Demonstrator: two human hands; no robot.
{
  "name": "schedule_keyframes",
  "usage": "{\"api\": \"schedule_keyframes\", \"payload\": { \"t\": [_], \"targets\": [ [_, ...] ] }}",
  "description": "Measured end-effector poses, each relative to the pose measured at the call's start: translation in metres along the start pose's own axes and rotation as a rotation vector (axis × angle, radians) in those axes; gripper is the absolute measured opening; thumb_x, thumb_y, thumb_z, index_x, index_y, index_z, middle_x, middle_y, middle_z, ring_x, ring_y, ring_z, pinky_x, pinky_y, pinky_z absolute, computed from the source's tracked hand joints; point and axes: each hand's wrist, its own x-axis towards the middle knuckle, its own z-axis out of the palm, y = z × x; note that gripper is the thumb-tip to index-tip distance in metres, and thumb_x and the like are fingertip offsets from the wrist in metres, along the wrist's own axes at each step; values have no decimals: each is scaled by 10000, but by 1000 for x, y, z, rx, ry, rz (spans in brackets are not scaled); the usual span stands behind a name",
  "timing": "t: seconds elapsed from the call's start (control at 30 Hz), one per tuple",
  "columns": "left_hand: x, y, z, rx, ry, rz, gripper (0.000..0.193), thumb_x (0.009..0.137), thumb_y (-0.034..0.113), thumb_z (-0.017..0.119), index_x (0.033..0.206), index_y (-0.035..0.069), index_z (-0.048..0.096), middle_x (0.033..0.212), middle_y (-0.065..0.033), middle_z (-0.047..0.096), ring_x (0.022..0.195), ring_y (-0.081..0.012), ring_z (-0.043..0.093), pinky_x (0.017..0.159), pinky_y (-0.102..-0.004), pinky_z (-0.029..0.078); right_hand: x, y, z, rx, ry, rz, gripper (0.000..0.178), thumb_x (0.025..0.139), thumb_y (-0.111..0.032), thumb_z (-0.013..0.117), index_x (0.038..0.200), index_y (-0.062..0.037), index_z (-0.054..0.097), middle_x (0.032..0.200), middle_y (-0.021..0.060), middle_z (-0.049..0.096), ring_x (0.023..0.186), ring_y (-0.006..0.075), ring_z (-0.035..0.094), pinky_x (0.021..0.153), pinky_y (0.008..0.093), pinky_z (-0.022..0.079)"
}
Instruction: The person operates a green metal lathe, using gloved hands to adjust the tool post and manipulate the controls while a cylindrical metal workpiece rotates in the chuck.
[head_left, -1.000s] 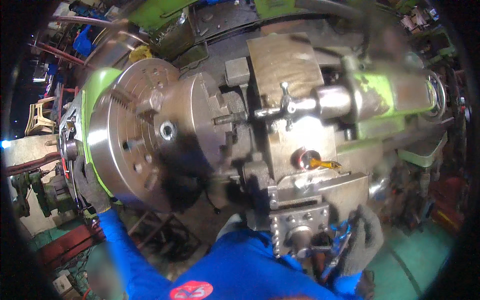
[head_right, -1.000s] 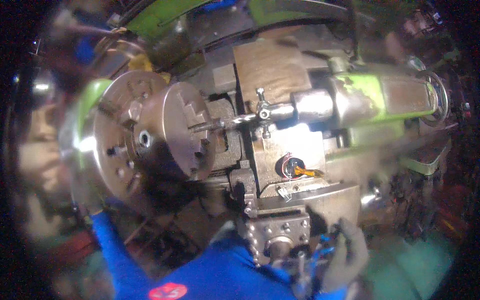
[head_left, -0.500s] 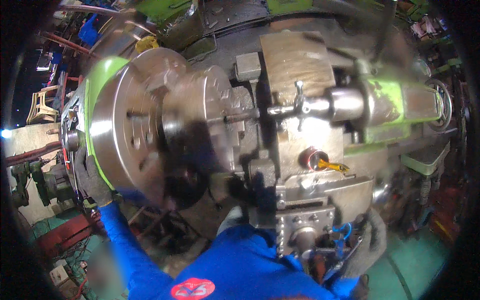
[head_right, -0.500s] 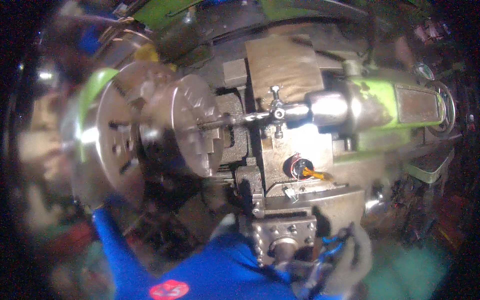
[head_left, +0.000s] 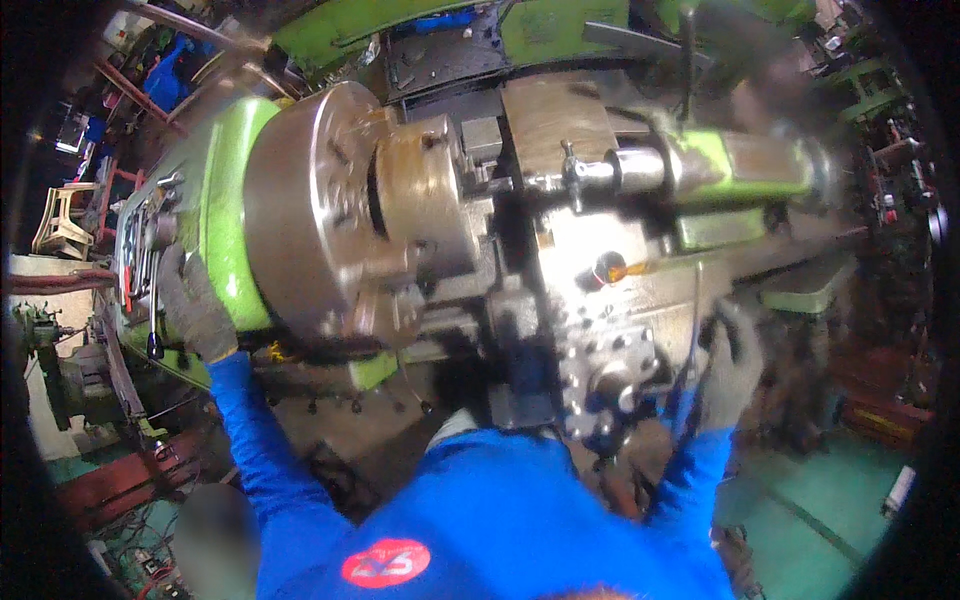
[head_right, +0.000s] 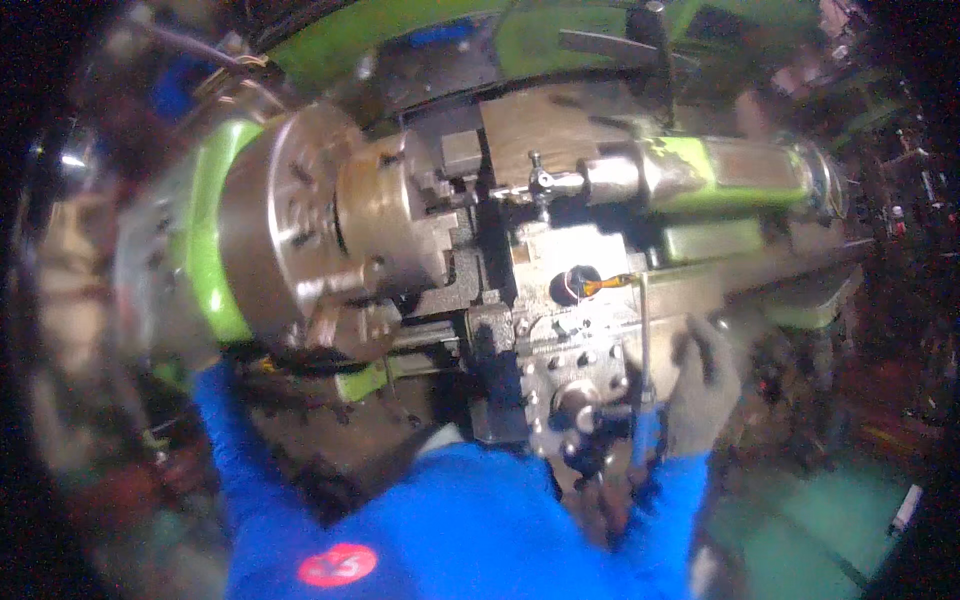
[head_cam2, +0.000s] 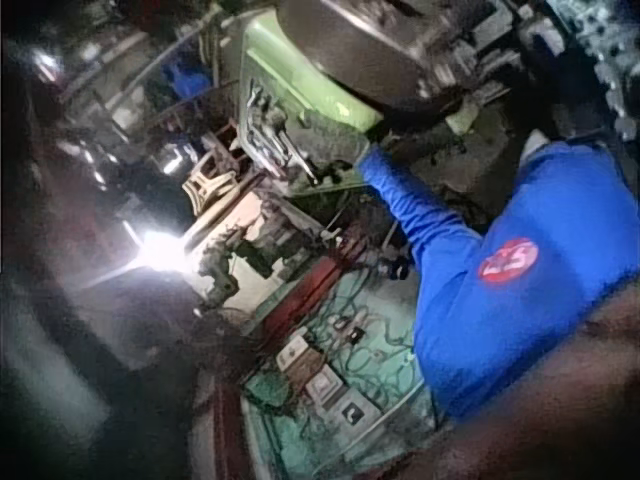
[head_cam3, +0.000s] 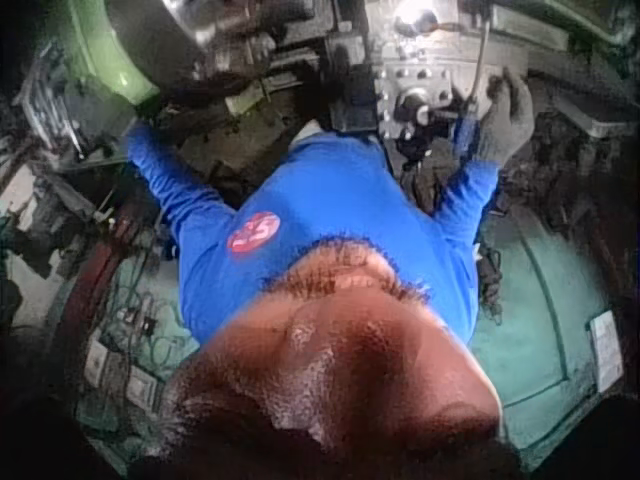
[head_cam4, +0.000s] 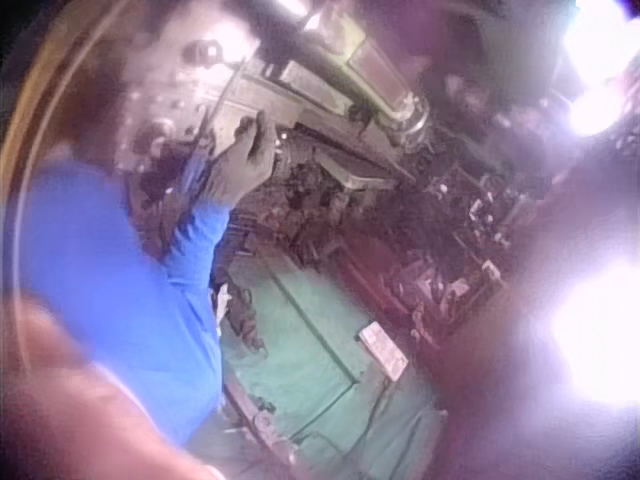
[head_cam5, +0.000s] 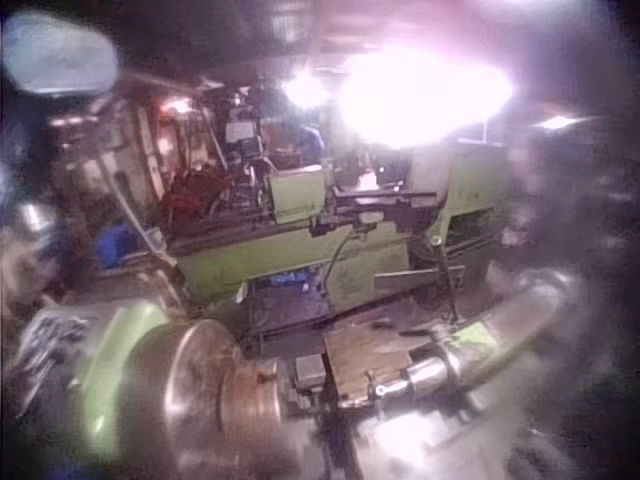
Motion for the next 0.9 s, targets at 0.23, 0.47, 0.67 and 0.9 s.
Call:
{"api": "schedule_keyframes", "payload": {
  "t": [0.23, 0.47, 0.67, 0.9],
  "targets": [
    [-24, 75, -34, -446, 402, -80, 293, 1061, 147, 535, 1228, -49, 676, 1249, -174, 686, 1175, -298, 631, 1068, -438, 471, 19, 11, -12, -338, -118, -65, 297, 933, -109, 676, 1219, -61, 743, 1188, 168, 756, 1095, 268, 721, 966, 382, 540],
    [-137, 240, -28, -1256, -192, 302, 176, 964, 111, 664, 1101, 8, 706, 1129, -144, 712, 1082, -312, 671, 971, -399, 528, 32, 4, -8, -691, -125, -103, 392, 890, -332, 751, 1199, -91, 749, 1221, 199, 724, 1134, 381, 693, 976, 445, 534],
    [-185, 313, 69, -1509, -670, -380, 246, 1023, 184, 633, 1170, -4, 694, 1121, -78, 696, 1032, -182, 637, 927, -362, 516, 22, -2, -7, -733, -82, -42, 395, 917, -315, 723, 1227, -70, 732, 1243, 198, 717, 1163, 367, 686, 1007, 441, 523],
    [-167, 342, 170, -1605, -903, -918, 335, 971, 350, 701, 1121, 51, 715, 919, -3, 636, 827, -126, 542, 760, -318, 473, 26, -6, -4, -746, -67, 1, 372, 932, -305, 692, 1236, -96, 738, 1237, 196, 717, 1173, 374, 678, 1019, 451, 523]
  ]
}}
